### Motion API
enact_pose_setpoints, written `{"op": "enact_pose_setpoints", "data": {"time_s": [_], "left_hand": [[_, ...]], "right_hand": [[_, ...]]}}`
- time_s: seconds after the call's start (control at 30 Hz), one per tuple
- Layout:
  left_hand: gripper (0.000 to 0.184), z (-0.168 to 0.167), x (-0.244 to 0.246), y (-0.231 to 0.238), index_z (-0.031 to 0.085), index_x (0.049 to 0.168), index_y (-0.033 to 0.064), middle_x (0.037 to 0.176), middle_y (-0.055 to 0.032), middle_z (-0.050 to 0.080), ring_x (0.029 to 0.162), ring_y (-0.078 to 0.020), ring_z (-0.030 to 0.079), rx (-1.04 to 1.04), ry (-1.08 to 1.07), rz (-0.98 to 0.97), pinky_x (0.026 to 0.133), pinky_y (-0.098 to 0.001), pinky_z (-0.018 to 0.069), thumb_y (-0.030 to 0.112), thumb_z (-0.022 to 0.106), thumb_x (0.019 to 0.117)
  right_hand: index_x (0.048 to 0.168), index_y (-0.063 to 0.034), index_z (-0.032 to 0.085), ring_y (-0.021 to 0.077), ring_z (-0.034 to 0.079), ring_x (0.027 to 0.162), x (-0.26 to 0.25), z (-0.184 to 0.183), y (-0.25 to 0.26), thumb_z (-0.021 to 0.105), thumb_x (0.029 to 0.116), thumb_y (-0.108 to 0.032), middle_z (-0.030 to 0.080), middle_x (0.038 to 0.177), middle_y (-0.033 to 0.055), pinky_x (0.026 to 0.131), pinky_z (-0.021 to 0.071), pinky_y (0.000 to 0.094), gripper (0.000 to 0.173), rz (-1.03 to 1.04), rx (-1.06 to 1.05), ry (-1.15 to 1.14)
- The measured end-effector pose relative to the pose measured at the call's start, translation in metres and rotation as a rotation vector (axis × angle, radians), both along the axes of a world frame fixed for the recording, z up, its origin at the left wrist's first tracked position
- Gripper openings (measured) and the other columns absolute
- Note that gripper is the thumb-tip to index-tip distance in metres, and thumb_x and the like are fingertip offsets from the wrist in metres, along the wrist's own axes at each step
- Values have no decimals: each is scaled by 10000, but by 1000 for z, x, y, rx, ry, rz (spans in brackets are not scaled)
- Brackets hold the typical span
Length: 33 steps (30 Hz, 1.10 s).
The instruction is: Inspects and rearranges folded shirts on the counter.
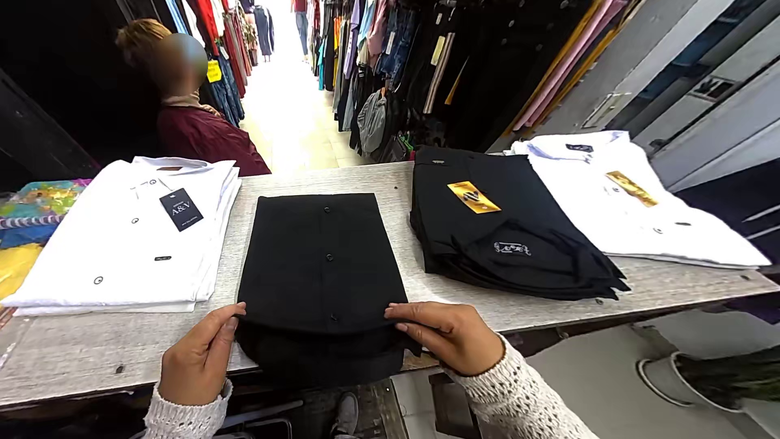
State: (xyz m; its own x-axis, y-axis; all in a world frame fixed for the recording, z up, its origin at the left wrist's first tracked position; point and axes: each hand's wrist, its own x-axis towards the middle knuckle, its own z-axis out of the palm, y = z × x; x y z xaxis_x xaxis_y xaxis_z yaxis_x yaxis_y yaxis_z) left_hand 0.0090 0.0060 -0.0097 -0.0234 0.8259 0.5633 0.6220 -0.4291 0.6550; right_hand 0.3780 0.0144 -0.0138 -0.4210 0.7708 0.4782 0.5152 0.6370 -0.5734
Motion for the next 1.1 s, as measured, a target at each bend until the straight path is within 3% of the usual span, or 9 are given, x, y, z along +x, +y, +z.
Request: {"op": "enact_pose_setpoints", "data": {"time_s": [0.17, 0.37, 0.47, 0.57, 0.67, 0.73, 0.87, 1.0, 1.1], "left_hand": [[312, 23, -7, 11, 763, 1049, 16, 1245, -170, 698, 1185, -241, 668, 87, 124, 21, 1013, -374, 538, 230, 540, 1005], [312, 70, 3, 41, 685, 1209, 33, 1178, -57, 724, 1023, -59, 685, 89, 37, -24, 911, -262, 557, 235, 527, 1031], [487, 81, 10, 57, 599, 1264, 94, 1118, -12, 725, 969, -86, 709, -34, -50, -166, 872, -314, 601, 226, 775, 830], [694, 81, 14, 68, 630, 1320, 166, 1012, -67, 745, 842, -188, 723, -184, 30, -182, 766, -456, 599, 85, 895, 684], [326, 83, 20, 76, 768, 1067, 98, 986, -19, 768, 896, -86, 718, -111, 43, -184, 850, -346, 589, 17, 816, 755], [251, 89, 25, 82, 765, 1026, 58, 1012, -18, 770, 944, -45, 710, -65, -24, -182, 895, -279, 578, 3, 786, 782], [271, 113, 29, 103, 747, 1068, 21, 1023, -59, 759, 949, -45, 703, -38, -38, -150, 914, -279, 568, 22, 798, 802], [290, 154, 35, 125, 714, 1086, -27, 1011, -83, 735, 908, -30, 676, -12, -92, -63, 892, -273, 553, 65, 805, 827], [281, 174, 40, 139, 701, 1051, -27, 992, -6, 736, 919, 43, 670, 110, -185, -136, 882, -180, 554, -6, 804, 790]], "right_hand": [[1078, -64, 761, 5, 703, 918, 0, 36, 17, 605, 994, -188, 760, 1010, -14, 852, 594, 228, 216, -78, 127, 104], [1079, -44, 721, -27, 626, 731, -12, 84, 56, 594, 1005, -157, 709, 872, -31, 671, 546, 185, 185, -160, 62, 345], [1071, -68, 699, -39, 612, 668, -17, 91, 69, 578, 1011, -128, 690, 815, -70, 613, 530, 166, 148, -147, -31, 465], [1066, -61, 682, -20, 630, 677, -22, 92, 74, 577, 1006, -98, 688, 801, -64, 624, 547, 181, 127, -78, -77, 531], [1149, -30, 653, 70, 712, 931, -18, 88, 76, 714, 873, -83, 746, 1051, 28, 817, 604, 259, 288, 110, -93, 415], [1286, -22, 650, 119, 687, 1114, -13, 86, 79, 779, 833, -117, 716, 1225, 82, 978, 569, 319, 482, 157, -134, 203], [1072, -29, 772, 122, 719, 865, -5, 100, 94, 709, 908, -85, 769, 988, 86, 822, 590, 371, 184, -29, -6, 102], [1119, 0, 729, 57, 682, 850, 4, 141, 119, 679, 945, -121, 745, 976, 69, 821, 575, 298, 217, -170, 174, 266], [1128, 4, 705, 8, 674, 835, 5, 164, 129, 662, 961, -103, 739, 964, 36, 808, 568, 224, 203, -144, 305, 342]]}}
